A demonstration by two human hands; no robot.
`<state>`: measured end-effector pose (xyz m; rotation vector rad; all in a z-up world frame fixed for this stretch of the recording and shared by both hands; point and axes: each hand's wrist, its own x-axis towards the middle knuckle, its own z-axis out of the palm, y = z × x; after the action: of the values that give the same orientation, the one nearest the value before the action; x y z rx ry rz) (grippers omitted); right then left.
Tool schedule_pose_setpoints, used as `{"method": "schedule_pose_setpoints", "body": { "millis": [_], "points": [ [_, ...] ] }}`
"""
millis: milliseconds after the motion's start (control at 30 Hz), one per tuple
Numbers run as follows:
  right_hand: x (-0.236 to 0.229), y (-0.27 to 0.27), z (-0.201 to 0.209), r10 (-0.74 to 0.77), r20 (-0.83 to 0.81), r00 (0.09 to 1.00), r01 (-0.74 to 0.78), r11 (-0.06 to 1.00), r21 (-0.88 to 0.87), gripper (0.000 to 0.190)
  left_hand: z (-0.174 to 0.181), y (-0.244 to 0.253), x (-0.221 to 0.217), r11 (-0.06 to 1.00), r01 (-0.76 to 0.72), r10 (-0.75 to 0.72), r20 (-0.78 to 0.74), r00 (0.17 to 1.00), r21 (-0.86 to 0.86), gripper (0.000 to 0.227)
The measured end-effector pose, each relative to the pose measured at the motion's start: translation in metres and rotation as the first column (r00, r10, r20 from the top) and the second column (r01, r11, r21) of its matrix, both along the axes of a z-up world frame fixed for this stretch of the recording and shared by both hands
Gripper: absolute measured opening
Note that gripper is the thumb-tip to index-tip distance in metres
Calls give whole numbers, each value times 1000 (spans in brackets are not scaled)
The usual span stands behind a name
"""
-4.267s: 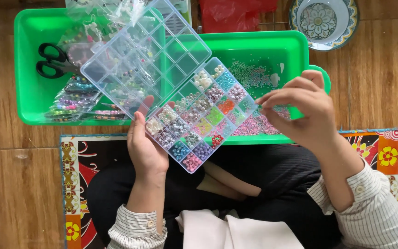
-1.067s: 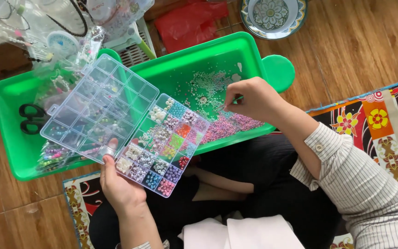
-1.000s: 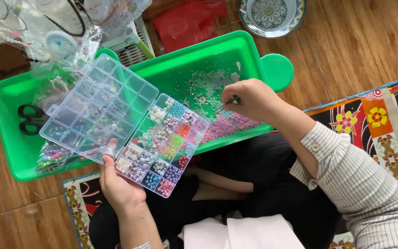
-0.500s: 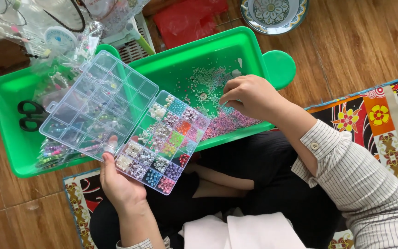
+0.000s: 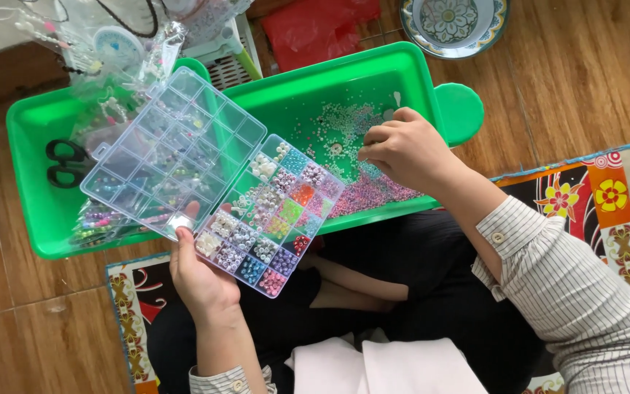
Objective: Sorting and organizing small decorative beads into a multi-compartment plastic storage box.
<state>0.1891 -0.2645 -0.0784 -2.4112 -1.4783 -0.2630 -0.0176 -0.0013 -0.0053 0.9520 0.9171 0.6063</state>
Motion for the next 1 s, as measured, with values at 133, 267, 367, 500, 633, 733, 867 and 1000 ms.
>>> {"method": "schedule_pose_setpoints", "body": {
  "millis": [133,267,367,500,633,733,867,1000],
  "points": [
    [1,0,-3,0,29,1000,0,1000,15,3,-4,2,-1,1000,2,-2,7,1000,1,43],
    [-1,1,-1,4,-4,1000,-4,1000,22,8,-1,1,-1,1000,-7,7,3,1000,-5,42],
    [-3,2,-1,3,-35,999,-3,1000,3,8,0,1,-1,1000,2,-2,-8,1000,-11,43],
    [-1,2,-2,-1,-30,1000,1,1000,3,7,0,1,0,1000,2,-2,-2,1000,-8,42],
    [1,1,-2,-14,-19,1000,13,1000,-2,6,2,-2,0,1000,-3,3,0,1000,-8,43],
    [3,1,-1,-9,-67,998,12,998,54,7,3,-1,2,1000,8,-8,-18,1000,3,43],
    [2,0,-7,-26,-87,996,30,999,42,8,4,-3,2,1000,-4,4,-11,1000,-3,43],
    [4,1,-12,-33,-69,997,35,999,24,9,2,-3,1,1000,-10,10,0,1000,-19,42]
  ]
}}
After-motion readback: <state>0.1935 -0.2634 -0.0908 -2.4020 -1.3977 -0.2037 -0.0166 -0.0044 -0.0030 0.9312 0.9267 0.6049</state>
